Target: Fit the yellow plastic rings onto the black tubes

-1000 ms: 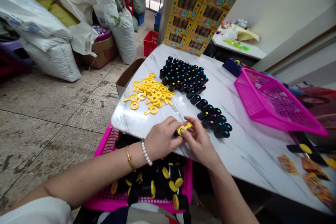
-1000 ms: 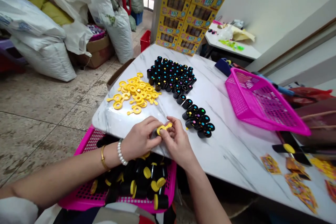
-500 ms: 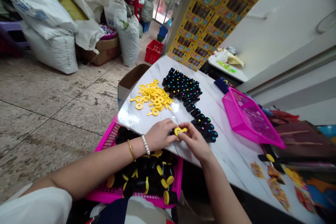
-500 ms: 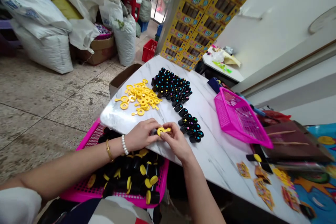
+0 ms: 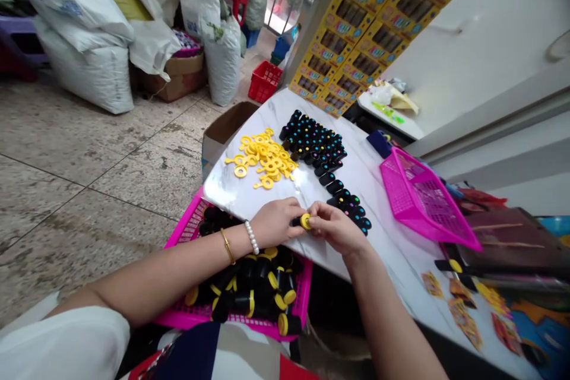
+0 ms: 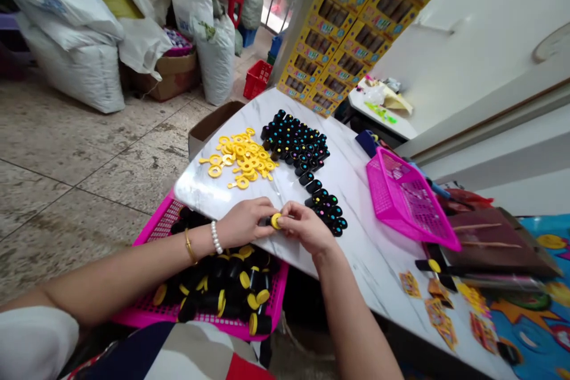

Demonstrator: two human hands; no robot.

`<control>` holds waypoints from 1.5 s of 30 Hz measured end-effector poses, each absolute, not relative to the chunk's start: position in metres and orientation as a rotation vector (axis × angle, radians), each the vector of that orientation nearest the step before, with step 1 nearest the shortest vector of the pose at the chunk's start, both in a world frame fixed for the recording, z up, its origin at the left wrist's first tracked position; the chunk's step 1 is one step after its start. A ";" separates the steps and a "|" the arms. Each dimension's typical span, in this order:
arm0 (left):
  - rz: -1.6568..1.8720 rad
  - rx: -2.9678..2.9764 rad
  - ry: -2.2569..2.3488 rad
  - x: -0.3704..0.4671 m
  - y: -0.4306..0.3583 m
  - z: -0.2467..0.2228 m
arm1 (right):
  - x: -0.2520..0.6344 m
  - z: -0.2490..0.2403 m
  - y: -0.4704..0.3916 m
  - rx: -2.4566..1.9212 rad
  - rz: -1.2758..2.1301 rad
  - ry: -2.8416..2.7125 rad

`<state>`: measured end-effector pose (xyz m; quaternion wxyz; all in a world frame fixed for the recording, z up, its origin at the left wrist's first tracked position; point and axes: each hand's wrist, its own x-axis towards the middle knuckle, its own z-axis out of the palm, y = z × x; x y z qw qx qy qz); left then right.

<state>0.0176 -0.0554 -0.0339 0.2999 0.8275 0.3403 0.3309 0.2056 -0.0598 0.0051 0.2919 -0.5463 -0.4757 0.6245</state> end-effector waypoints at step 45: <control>0.785 2.275 0.904 0.107 0.018 -0.015 | 0.216 -0.023 -0.132 -1.383 0.975 -1.325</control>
